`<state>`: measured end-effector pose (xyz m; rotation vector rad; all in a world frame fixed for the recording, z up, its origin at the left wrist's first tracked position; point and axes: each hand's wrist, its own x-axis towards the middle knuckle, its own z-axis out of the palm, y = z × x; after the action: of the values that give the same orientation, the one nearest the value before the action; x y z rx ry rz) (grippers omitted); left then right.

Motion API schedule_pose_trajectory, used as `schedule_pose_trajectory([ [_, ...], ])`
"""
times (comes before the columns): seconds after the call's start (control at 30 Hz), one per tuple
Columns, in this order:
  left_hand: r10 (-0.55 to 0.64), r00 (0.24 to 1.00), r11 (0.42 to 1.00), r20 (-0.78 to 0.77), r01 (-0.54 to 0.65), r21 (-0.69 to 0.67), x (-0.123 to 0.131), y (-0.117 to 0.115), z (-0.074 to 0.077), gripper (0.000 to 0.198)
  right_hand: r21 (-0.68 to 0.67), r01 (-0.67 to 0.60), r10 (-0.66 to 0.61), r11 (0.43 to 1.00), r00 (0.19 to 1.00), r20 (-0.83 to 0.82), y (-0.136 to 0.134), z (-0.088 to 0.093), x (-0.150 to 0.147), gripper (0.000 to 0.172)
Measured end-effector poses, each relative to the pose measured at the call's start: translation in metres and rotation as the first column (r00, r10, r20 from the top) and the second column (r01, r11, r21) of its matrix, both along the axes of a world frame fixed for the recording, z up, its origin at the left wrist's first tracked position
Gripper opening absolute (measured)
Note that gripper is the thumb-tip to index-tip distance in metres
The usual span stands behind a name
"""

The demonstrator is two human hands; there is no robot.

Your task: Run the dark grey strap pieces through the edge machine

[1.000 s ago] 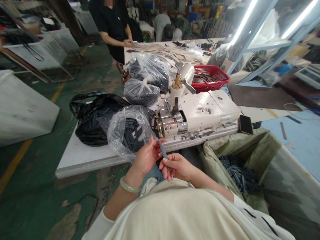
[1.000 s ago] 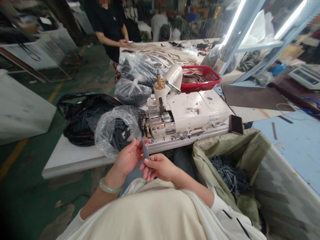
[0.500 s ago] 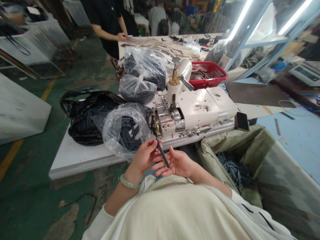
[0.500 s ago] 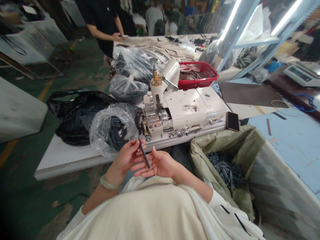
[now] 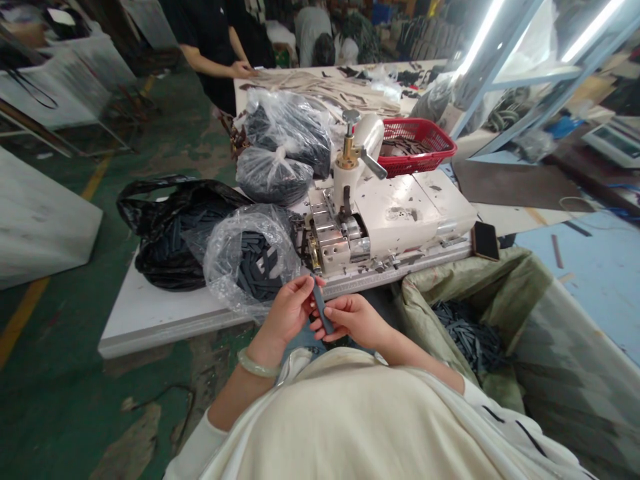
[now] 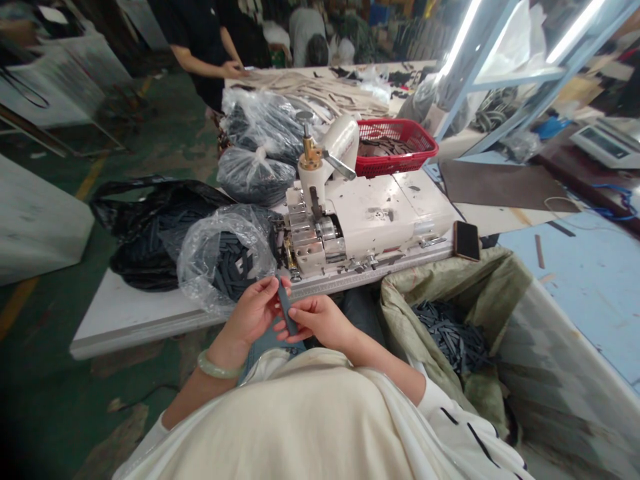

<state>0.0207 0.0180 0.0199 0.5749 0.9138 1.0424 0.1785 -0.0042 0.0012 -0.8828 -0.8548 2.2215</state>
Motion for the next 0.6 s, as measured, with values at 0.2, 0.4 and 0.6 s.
schedule_pose_trajectory([
  [0.2, -0.008, 1.000, 1.000, -0.029, 0.007, -0.011, 0.002, 0.004, -0.002, 0.031, -0.077, 0.001, -0.005, 0.997, 0.998, -0.059, 0.001, 0.007, 0.002, 0.038],
  [0.4, -0.027, 1.000, 0.999, -0.011, 0.027, -0.026, 0.002, 0.004, -0.005, 0.031, -0.183, -0.079, 0.036, 0.980, 0.973, -0.227, 0.006, 0.003, 0.008, 0.039],
  [0.6, -0.125, 0.989, 0.992, 0.077, 0.121, 0.046, 0.004, 0.003, -0.008, 0.022, -0.366, -0.293, 0.083, 0.883, 0.866, -0.493, 0.003, -0.004, 0.002, 0.031],
])
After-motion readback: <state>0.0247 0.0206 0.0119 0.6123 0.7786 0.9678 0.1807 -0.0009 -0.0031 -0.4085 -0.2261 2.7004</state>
